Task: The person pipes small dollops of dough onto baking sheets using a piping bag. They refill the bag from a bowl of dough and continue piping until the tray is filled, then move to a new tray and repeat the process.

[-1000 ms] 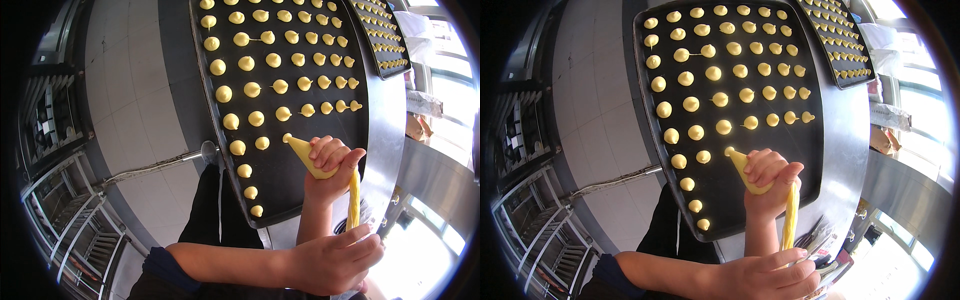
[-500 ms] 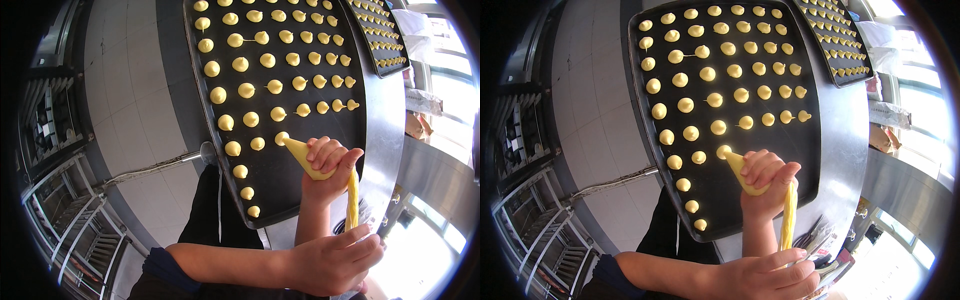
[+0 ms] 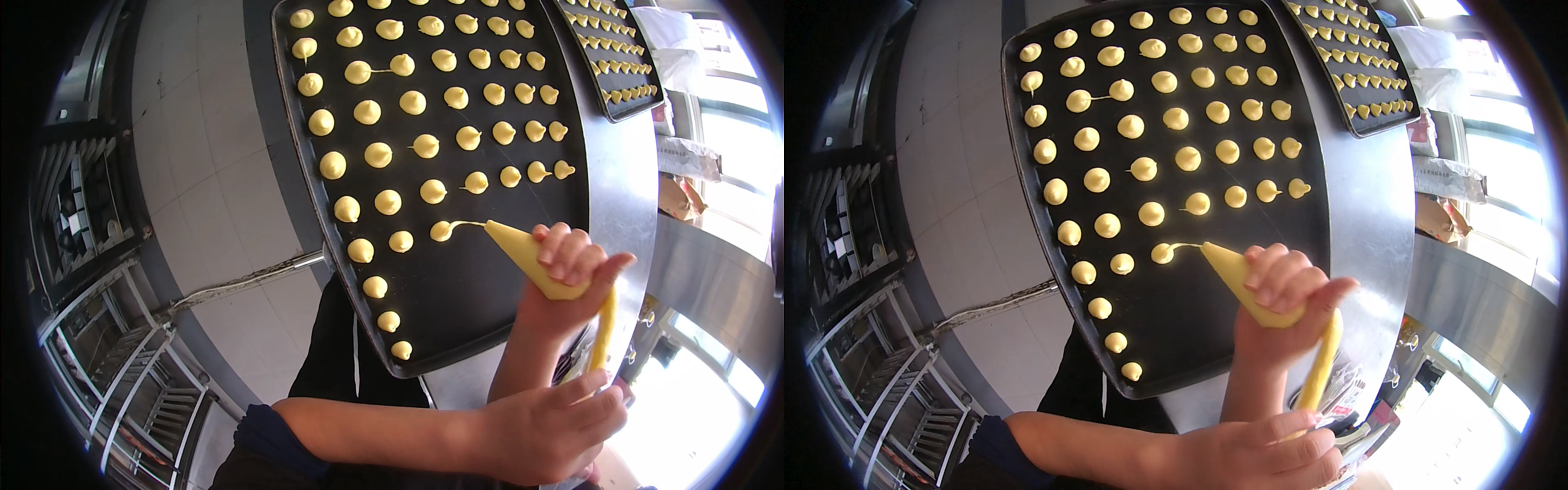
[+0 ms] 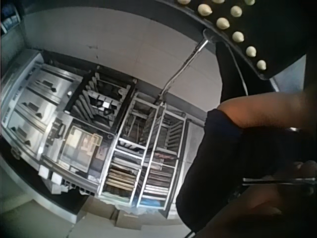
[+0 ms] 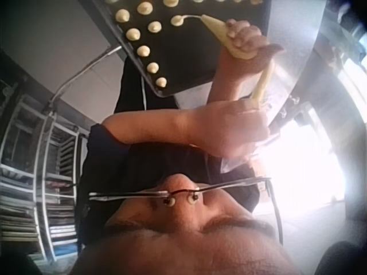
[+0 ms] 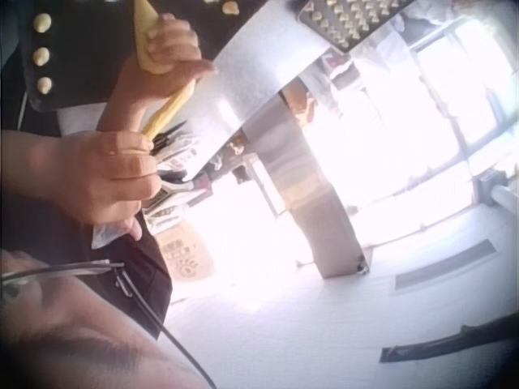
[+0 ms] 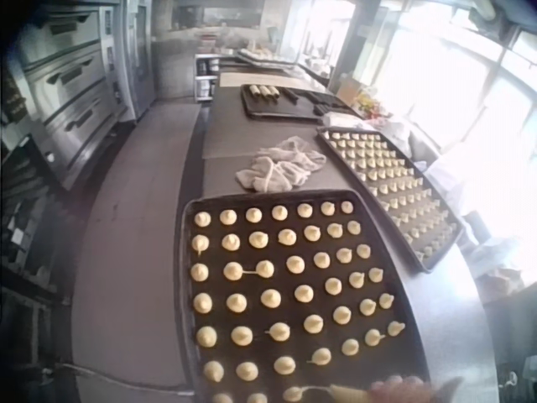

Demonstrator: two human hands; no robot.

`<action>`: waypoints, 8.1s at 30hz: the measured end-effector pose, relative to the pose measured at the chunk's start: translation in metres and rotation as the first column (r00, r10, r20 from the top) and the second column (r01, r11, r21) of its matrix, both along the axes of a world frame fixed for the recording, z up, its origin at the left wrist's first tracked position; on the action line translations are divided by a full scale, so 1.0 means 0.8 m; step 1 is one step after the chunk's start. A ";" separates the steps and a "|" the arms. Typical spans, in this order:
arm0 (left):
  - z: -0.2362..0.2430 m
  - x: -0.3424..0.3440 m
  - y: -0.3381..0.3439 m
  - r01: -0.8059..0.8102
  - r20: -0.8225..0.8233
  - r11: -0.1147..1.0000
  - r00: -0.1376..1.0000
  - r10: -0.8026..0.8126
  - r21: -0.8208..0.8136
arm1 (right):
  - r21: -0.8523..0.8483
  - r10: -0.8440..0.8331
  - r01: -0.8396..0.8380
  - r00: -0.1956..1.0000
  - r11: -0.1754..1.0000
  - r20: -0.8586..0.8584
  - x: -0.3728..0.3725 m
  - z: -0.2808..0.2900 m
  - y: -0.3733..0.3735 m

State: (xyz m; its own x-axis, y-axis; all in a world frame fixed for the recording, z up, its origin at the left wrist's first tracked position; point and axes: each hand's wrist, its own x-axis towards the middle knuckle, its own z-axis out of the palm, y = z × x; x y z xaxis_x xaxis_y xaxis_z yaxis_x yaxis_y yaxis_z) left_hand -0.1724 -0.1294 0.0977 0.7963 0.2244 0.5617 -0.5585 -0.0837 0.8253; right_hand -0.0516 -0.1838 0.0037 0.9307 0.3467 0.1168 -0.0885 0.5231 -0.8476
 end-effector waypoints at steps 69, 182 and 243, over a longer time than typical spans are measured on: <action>-0.021 0.066 -0.062 0.139 -0.100 0.989 0.985 -0.142 -0.041 | -0.078 -0.151 0.147 0.988 0.986 -0.044 0.050 -0.031 -0.049; -0.014 -0.108 0.020 0.054 -0.060 0.994 0.996 -0.060 -0.095 | -0.170 -0.088 0.070 0.991 0.983 -0.100 -0.135 -0.048 0.045; -0.026 -0.038 -0.035 0.161 -0.121 0.979 0.977 -0.177 -0.127 | -0.175 -0.150 0.142 0.988 0.974 -0.032 -0.048 -0.051 -0.044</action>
